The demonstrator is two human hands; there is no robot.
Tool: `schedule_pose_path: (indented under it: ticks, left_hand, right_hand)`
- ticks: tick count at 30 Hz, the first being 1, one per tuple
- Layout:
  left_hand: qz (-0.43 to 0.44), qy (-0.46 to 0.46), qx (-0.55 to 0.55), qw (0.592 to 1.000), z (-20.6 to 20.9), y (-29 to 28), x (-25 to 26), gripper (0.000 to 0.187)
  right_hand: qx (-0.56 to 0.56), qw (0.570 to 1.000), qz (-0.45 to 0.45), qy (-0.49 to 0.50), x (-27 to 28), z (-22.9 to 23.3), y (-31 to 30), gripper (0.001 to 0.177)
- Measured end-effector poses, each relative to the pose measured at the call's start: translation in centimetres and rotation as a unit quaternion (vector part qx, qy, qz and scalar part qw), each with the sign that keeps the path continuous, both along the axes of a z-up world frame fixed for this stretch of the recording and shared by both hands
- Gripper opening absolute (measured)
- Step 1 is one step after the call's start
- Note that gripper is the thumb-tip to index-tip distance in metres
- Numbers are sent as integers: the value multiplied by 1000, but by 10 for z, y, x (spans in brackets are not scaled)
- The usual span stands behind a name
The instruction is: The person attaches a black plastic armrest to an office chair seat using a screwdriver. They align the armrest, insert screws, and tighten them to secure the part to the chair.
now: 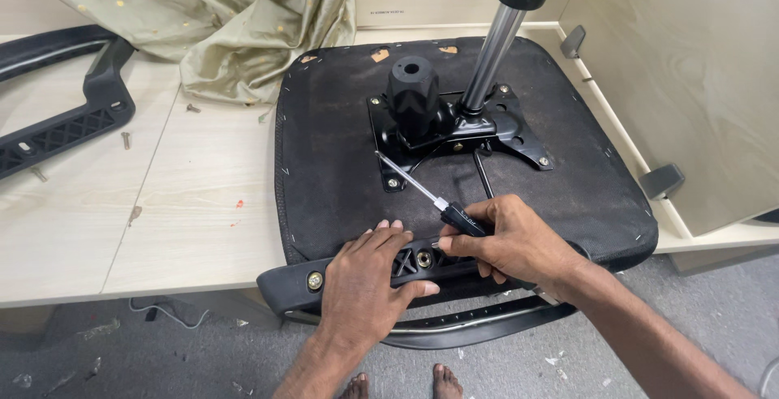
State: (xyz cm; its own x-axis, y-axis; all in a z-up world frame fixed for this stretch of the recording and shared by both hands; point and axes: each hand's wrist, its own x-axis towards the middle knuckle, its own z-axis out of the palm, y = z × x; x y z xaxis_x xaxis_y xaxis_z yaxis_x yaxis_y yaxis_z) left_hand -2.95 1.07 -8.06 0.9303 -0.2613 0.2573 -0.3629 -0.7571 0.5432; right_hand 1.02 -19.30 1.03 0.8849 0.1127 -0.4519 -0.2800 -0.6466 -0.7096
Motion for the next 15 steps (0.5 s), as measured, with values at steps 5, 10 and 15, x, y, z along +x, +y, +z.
schedule_pose_path:
  ticks: [5, 10, 15]
  left_hand:
    - [-4, 11, 2, 1000, 4, -1, 1, 80]
    - [17, 49, 2, 999, 13, -2, 1, 85]
    - [42, 72, -14, 996, 18, -5, 0, 80]
  right_hand:
    - [43, 999, 3, 26, 4, 4, 2, 20]
    - [35, 998, 26, 41, 5, 6, 8, 18]
    - [27, 998, 48, 31, 4, 1, 15, 13]
